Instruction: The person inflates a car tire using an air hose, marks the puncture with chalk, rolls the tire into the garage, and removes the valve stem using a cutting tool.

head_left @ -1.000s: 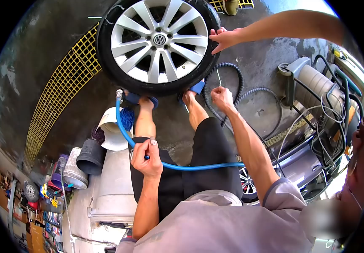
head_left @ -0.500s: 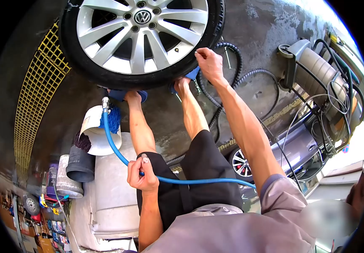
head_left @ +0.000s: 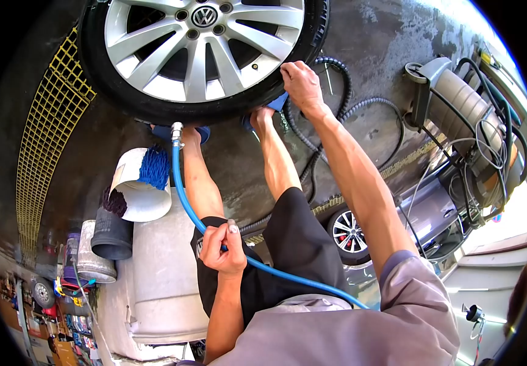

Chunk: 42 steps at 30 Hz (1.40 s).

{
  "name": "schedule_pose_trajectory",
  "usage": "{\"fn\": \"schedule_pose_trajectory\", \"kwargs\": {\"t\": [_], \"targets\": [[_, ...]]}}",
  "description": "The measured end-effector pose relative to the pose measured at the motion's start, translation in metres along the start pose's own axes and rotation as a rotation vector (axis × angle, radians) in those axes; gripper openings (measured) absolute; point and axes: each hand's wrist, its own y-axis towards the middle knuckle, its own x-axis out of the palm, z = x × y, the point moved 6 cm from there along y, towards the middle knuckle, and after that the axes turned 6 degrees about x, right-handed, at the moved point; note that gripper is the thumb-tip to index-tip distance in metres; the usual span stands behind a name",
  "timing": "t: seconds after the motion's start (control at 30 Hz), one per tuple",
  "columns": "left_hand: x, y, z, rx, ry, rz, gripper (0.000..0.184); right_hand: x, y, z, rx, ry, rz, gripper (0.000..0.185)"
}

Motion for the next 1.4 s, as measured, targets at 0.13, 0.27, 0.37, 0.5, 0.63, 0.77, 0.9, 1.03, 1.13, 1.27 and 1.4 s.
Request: {"fn": "schedule_pose_trajectory", "kwargs": {"t": [0.13,0.27,0.37,0.5,0.63,0.77,0.9,1.03,1.13,1.27,1.4], "targets": [[0.008,-0.001,0.005,0.041,-0.036,-0.012,0.005,0.004,0.004,0.004,-0.039,-0.069,-0.051,0.012],[0.013,-0.004,0.009,0.044,-0.035,-0.019,0.006,0.000,0.005,0.004,-0.098,-0.030,-0.044,0.010],[0.016,-0.005,0.010,0.049,-0.033,-0.021,0.006,-0.004,0.004,0.000,-0.160,-0.064,-0.093,0.009],[0.016,-0.005,0.009,0.045,-0.032,0.000,0.005,-0.007,-0.003,0.015,-0.167,-0.112,-0.129,0.014],[0.015,-0.005,0.006,0.032,-0.045,0.002,0.005,-0.026,-0.003,0.057,-0.057,-0.262,-0.153,0.011],[0.018,-0.004,0.005,0.038,-0.057,-0.008,0.003,-0.050,0.023,0.041,-0.092,-0.150,-0.045,0.011],[0.018,-0.004,0.006,0.055,-0.039,0.002,0.002,-0.049,0.064,0.019,-0.157,-0.065,0.068,0.011],[0.018,-0.005,0.005,0.014,-0.050,-0.003,0.005,-0.038,0.077,0.031,-0.155,-0.210,0.018,0.012],[0.019,-0.002,0.006,0.009,-0.052,-0.006,0.006,-0.038,0.076,0.037,-0.157,-0.191,0.045,0.012],[0.017,-0.003,0.003,-0.003,-0.050,-0.016,0.006,-0.038,0.072,0.035,-0.144,-0.169,0.071,0.013],[0.016,-0.001,0.002,-0.024,-0.062,-0.010,0.006,-0.038,0.055,0.037,-0.048,-0.161,0.132,0.013]]}}
